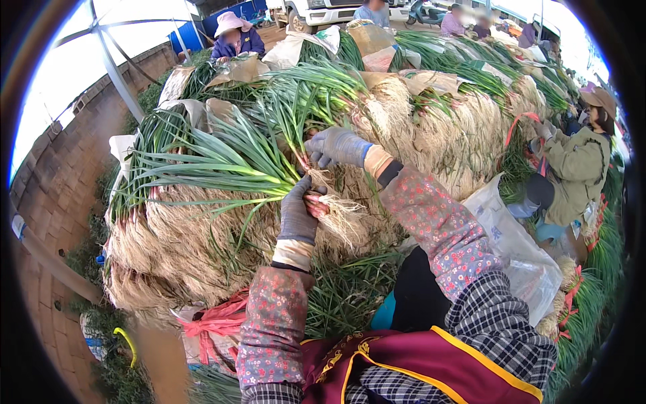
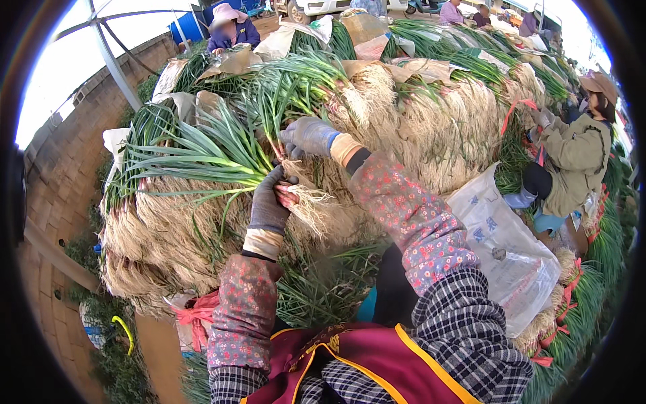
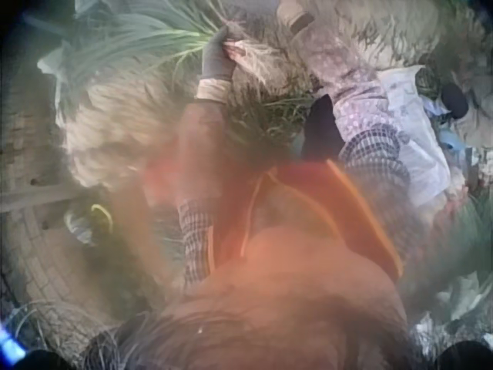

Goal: The person trims the roots of green onions by hand, removing excess root material and placing the trimmed bunches into a red sack. The task is performed repeatedly in a covered workspace with large piles of green onions.

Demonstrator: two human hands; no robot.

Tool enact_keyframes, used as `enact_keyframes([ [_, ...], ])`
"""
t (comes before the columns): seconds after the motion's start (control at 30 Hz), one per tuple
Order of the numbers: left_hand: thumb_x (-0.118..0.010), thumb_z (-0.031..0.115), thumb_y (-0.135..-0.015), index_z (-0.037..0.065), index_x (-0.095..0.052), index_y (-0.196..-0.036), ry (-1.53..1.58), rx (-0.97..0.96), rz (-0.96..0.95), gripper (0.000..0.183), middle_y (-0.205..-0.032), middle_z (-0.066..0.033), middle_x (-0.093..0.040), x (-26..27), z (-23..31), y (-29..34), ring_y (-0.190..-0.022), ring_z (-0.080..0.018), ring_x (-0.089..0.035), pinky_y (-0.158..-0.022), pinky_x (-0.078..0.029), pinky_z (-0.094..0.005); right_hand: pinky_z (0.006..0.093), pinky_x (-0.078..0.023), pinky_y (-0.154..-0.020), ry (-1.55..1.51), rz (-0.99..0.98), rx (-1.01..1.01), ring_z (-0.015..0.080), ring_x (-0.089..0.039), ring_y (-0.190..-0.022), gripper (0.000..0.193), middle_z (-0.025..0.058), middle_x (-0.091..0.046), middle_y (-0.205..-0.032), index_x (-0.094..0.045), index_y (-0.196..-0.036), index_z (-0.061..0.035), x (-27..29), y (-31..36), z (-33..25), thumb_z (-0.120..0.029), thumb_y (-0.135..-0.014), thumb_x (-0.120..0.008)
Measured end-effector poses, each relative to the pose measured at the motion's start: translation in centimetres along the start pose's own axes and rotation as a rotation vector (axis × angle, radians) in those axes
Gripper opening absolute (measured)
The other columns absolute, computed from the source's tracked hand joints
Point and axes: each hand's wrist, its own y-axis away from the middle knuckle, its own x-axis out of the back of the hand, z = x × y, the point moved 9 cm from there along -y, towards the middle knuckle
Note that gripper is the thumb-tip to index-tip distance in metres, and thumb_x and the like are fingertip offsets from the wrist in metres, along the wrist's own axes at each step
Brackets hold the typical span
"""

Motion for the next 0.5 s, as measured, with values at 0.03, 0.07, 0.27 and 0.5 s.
enact_keyframes([
  [0.03,-0.064,0.019,-0.087,0.001,-0.058,-0.084,-0.112,-0.243,0.181,0.019,-0.059,-0.0099,-0.058,0.1,1.0,1.1,-0.036,-0.0103,-0.039,-0.034,-0.034,-0.0255,0.0287,-0.05,-0.068,-0.046,0.054,0.004,0.0151,-0.064,-0.071,0.037,0.0065,-0.066,-0.085,-0.064,-0.103,-0.0003,1.0,0.0,0.8,-0.034,-0.09,-0.053],
  [0.07,-0.065,0.021,-0.087,-0.001,-0.057,-0.077,-0.094,-0.242,0.245,0.025,-0.052,-0.0046,-0.051,-0.4,0.8,1.6,-0.035,-0.0096,-0.037,-0.033,-0.03,-0.0244,0.0278,-0.05,-0.067,-0.092,0.112,0.012,0.0149,-0.064,-0.071,0.037,0.006,-0.066,-0.085,-0.064,-0.103,0.0003,2.1,-0.1,1.6,-0.032,-0.09,-0.053],
  [0.27,-0.067,0.026,-0.086,0.003,-0.059,-0.079,-0.151,-0.309,0.254,0.025,-0.054,-0.0033,-0.052,1.2,2.0,-0.7,-0.036,-0.0135,-0.041,-0.033,-0.03,-0.0237,0.0342,-0.045,-0.088,0.549,-0.022,0.226,0.0246,-0.06,-0.1,0.028,0.0019,-0.063,-0.113,-0.063,-0.111,-0.01,-3.3,0.8,-0.3,-0.021,-0.09,-0.049],
  [0.5,-0.065,0.028,-0.086,0.008,-0.06,-0.088,-0.148,-0.399,0.257,0.021,-0.059,-0.01,-0.059,3.8,2.0,3.6,-0.036,-0.0152,-0.046,-0.03,-0.034,-0.0264,0.0234,-0.047,-0.056,-0.407,0.201,0.142,0.0086,-0.056,-0.061,0.044,0.0026,-0.064,-0.088,-0.056,-0.12,-0.0057,-2.5,-0.2,2.2,-0.039,-0.09,-0.057],
])
